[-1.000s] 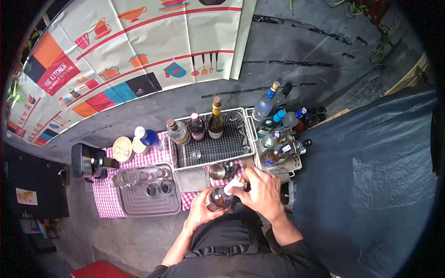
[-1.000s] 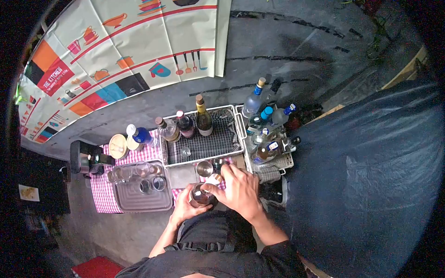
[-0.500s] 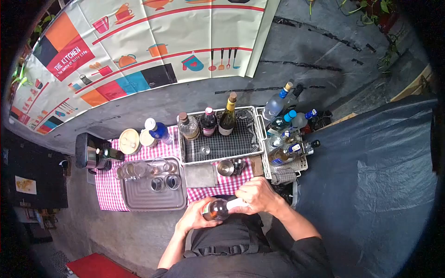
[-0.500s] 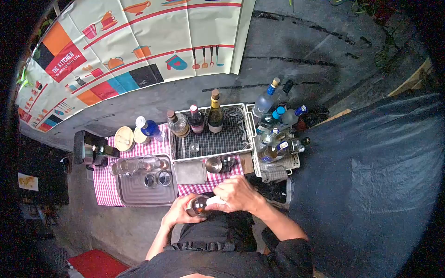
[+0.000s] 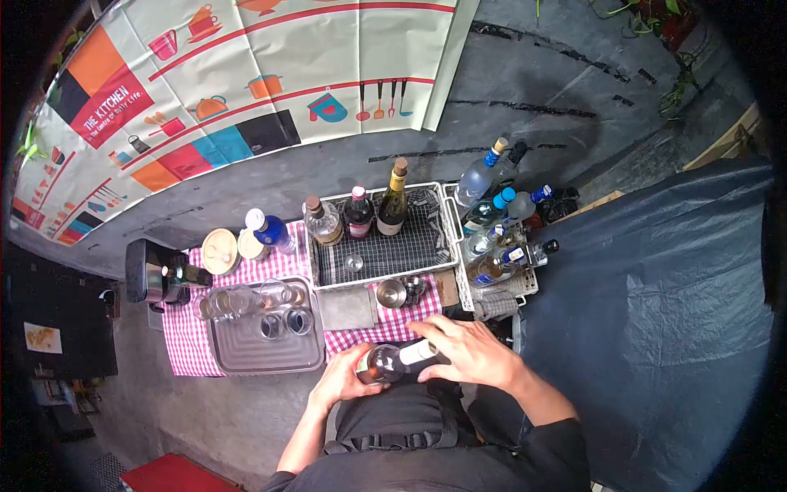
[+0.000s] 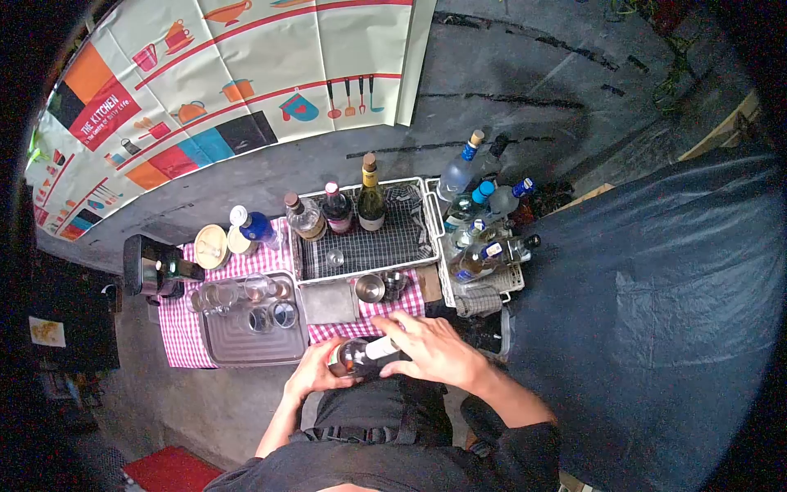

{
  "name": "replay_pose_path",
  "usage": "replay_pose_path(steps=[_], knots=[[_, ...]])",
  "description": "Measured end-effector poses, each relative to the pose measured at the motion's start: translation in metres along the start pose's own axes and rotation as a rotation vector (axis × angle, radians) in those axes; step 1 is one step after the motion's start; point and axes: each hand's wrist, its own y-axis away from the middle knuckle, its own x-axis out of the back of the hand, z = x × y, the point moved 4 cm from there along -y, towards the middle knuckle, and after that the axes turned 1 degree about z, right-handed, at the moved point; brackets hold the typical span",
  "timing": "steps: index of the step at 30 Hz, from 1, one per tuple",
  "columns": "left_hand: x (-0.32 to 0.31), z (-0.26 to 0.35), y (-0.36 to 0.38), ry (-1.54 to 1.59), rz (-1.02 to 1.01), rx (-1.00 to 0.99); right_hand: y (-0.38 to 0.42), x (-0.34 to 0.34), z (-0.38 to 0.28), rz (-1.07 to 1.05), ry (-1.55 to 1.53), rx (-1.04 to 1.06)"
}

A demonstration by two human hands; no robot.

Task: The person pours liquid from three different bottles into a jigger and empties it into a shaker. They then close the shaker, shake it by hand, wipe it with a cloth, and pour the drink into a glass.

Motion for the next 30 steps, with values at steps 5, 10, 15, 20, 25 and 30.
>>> replay_pose_path(steps=[5,10,15,20,25,30], knots=[[-0.006,0.001,-0.001,-0.01,0.009,-0.022,0.005,-0.018,0.014,-0.287,0.088,-0.35],[-0.007,0.004,-0.003,-0.035,-0.01,0.018,0.004,-0.005,0.012,-0.083,-0.012,-0.055],[-0.011,0.007,-0.007,-0.04,-0.013,0.001,0.014,-0.017,0.024,-0.322,0.063,-0.374],[-0.016,0.003,-0.008,-0.012,-0.026,0.042,0.014,0.004,0.017,-0.143,-0.058,-0.188],[-0.017,0.014,-0.014,-0.004,-0.001,-0.003,0.019,-0.012,0.022,-0.157,-0.044,-0.197],[-0.022,0.014,-0.016,0.048,-0.014,0.088,0.018,0.002,0.026,-0.041,-0.038,-0.021]])
